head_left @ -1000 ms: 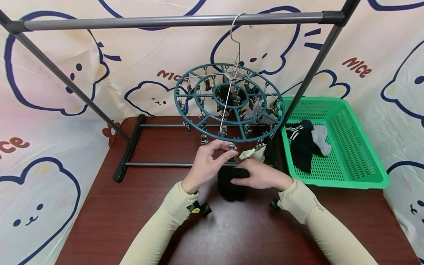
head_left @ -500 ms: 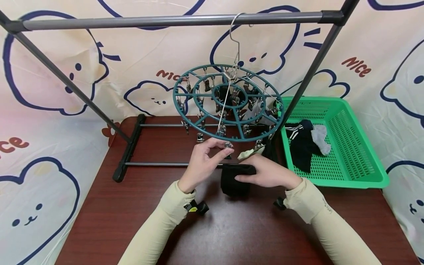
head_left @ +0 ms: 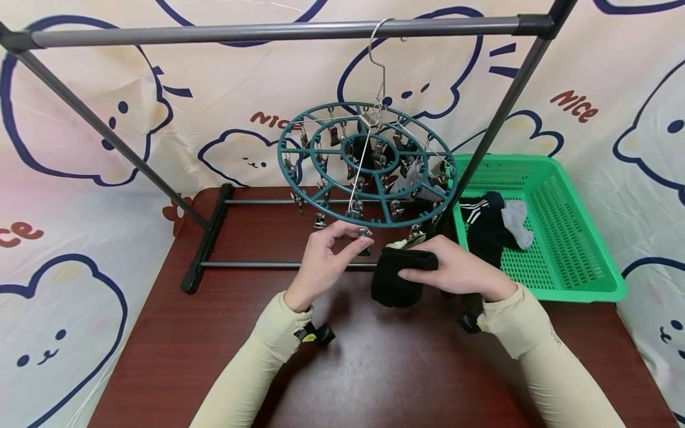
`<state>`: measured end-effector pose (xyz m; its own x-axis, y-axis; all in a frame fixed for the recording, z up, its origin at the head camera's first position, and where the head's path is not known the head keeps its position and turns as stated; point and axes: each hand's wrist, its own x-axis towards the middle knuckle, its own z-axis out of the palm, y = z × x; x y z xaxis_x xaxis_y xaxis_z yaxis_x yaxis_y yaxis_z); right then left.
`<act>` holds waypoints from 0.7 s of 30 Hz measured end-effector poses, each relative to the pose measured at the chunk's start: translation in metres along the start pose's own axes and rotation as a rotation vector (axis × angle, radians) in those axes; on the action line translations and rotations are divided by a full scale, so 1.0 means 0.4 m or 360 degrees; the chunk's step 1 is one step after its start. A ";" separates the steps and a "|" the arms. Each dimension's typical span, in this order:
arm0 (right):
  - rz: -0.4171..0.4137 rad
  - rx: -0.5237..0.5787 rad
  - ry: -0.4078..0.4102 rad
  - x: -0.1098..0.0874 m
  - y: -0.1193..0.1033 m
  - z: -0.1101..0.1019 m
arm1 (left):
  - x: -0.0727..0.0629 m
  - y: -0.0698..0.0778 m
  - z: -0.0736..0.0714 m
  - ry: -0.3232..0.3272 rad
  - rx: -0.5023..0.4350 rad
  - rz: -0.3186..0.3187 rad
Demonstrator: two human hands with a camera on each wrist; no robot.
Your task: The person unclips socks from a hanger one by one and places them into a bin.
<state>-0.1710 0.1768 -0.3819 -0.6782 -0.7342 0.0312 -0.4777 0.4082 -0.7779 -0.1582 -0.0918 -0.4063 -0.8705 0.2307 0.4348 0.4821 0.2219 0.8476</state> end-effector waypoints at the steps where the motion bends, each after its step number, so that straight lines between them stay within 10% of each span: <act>1: 0.0018 0.0004 0.0013 -0.006 -0.002 -0.006 | 0.000 -0.001 -0.001 0.0005 0.0000 -0.0001; 21: 0.0327 -0.0187 0.0455 -0.130 -0.006 -0.143 | -0.005 -0.001 -0.015 0.0030 -0.0067 -0.0036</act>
<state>-0.1664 0.2451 -0.3455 -0.8874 -0.4559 0.0687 -0.3648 0.6031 -0.7094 -0.1572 -0.0979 -0.4056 -0.8831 0.2082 0.4205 0.4579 0.1866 0.8692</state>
